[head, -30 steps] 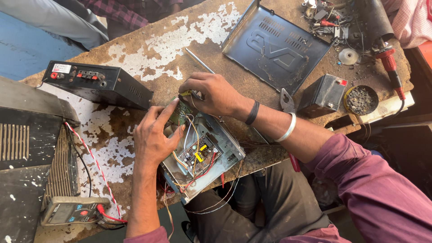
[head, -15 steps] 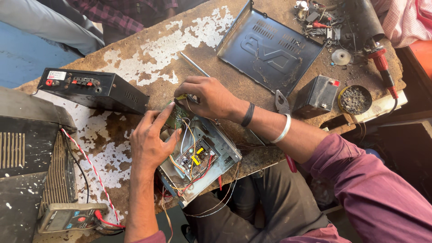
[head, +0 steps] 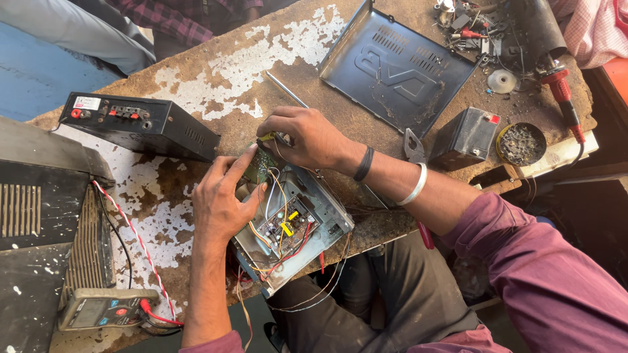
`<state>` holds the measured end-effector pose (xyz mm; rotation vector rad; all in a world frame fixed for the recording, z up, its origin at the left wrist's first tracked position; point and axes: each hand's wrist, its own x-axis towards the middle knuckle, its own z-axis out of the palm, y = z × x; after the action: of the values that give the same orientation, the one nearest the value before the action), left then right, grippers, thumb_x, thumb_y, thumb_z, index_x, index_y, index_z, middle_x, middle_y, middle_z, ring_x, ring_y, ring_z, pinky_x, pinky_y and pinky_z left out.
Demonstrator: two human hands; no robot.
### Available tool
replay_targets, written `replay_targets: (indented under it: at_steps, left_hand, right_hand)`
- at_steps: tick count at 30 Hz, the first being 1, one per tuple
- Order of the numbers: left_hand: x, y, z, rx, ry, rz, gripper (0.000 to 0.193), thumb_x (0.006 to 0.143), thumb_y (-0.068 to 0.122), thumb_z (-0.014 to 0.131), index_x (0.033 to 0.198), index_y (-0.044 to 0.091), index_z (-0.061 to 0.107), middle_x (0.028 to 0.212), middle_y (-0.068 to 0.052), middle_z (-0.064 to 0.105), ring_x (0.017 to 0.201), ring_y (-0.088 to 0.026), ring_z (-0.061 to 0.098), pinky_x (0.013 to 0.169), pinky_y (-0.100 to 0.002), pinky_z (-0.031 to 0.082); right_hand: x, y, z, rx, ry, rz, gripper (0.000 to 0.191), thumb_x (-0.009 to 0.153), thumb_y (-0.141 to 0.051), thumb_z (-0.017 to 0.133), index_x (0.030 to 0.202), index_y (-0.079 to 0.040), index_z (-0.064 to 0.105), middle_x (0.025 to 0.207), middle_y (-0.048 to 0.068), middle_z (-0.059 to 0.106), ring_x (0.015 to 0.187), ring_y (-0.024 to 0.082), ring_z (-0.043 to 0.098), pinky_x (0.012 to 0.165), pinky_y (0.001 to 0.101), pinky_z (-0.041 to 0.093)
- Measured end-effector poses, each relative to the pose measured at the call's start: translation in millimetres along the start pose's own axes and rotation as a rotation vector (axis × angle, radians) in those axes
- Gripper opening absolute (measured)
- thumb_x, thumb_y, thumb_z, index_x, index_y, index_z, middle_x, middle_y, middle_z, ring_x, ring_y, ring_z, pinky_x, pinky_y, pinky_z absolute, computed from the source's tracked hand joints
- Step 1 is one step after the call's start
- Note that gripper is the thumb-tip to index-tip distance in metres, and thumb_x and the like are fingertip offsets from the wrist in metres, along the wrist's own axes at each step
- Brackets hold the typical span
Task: The person uses a multimeter probe to test points on a circuit board inside an open electronic device. They hold the board with one hand while probing with the other, occasionally adjusting the board's position.
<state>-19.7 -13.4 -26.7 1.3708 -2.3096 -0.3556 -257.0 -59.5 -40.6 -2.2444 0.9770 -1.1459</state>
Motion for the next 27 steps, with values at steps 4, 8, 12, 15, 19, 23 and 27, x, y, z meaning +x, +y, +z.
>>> replay_targets:
  at_steps: [4, 8, 12, 15, 19, 23, 27]
  left_hand:
    - [-0.4, 0.0, 0.2, 0.002, 0.004, 0.004, 0.074, 0.075, 0.027, 0.085, 0.145, 0.029, 0.06, 0.105, -0.007, 0.066, 0.094, -0.027, 0.069, 0.08, -0.044, 0.058]
    - [-0.1, 1.0, -1.6, 0.002, 0.016, 0.011, 0.074, 0.075, 0.027, 0.085, 0.144, 0.028, 0.061, 0.107, -0.007, 0.066, 0.095, -0.028, 0.069, 0.08, -0.044, 0.058]
    - [0.5, 2.5, -3.5, -0.009, 0.01, 0.001, 0.075, 0.075, 0.026, 0.085, 0.146, 0.028, 0.06, 0.105, -0.007, 0.066, 0.094, -0.028, 0.069, 0.079, -0.045, 0.057]
    - [1.1, 3.7, -4.4, -0.005, 0.001, -0.012, 0.077, 0.074, 0.026, 0.085, 0.146, 0.028, 0.059, 0.104, -0.007, 0.065, 0.093, -0.029, 0.069, 0.079, -0.045, 0.057]
    - [2.0, 5.8, -6.0, 0.01, 0.002, -0.013, 0.075, 0.075, 0.027, 0.085, 0.145, 0.029, 0.06, 0.105, -0.008, 0.065, 0.093, -0.029, 0.069, 0.079, -0.045, 0.057]
    - [3.2, 7.5, -6.4, 0.005, 0.018, 0.004, 0.077, 0.074, 0.027, 0.085, 0.146, 0.029, 0.058, 0.106, -0.008, 0.065, 0.094, -0.029, 0.069, 0.079, -0.046, 0.057]
    - [4.1, 5.8, -3.1, -0.009, -0.007, -0.029, 0.081, 0.074, 0.027, 0.085, 0.149, 0.028, 0.054, 0.103, -0.006, 0.065, 0.092, -0.027, 0.07, 0.077, -0.045, 0.058]
  right_hand:
    - [0.0, 0.1, 0.0, -0.008, 0.011, -0.017, 0.02, 0.089, -0.012, 0.078, 0.107, -0.008, 0.071, 0.099, 0.009, 0.071, 0.091, 0.029, 0.073, 0.077, 0.0404, 0.059]
    - [1.2, -0.7, -0.7, -0.009, -0.002, -0.004, 0.02, 0.089, -0.012, 0.078, 0.107, -0.008, 0.071, 0.099, 0.01, 0.07, 0.09, 0.029, 0.072, 0.075, 0.0404, 0.059]
    - [1.5, -2.2, -1.6, -0.004, -0.005, -0.001, 0.02, 0.089, -0.012, 0.078, 0.107, -0.008, 0.071, 0.099, 0.01, 0.07, 0.087, 0.028, 0.072, 0.073, 0.039, 0.059]
    - [2.4, -2.6, -2.2, -0.002, -0.002, -0.012, 0.019, 0.089, -0.011, 0.078, 0.106, -0.008, 0.071, 0.099, 0.009, 0.07, 0.086, 0.028, 0.072, 0.072, 0.0379, 0.06]
    - [2.2, -2.3, -3.5, 0.0, -0.015, 0.011, 0.019, 0.089, -0.012, 0.078, 0.107, -0.007, 0.071, 0.1, 0.01, 0.069, 0.085, 0.027, 0.072, 0.071, 0.0362, 0.061]
    - [1.7, -0.5, -4.4, -0.019, -0.006, -0.016, 0.02, 0.089, -0.011, 0.078, 0.107, -0.007, 0.071, 0.1, 0.009, 0.069, 0.085, 0.027, 0.072, 0.071, 0.0368, 0.06]
    - [1.0, 1.1, -4.0, 0.0, -0.022, 0.017, 0.021, 0.088, -0.012, 0.077, 0.107, -0.007, 0.071, 0.099, 0.01, 0.069, 0.083, 0.026, 0.072, 0.07, 0.036, 0.06]
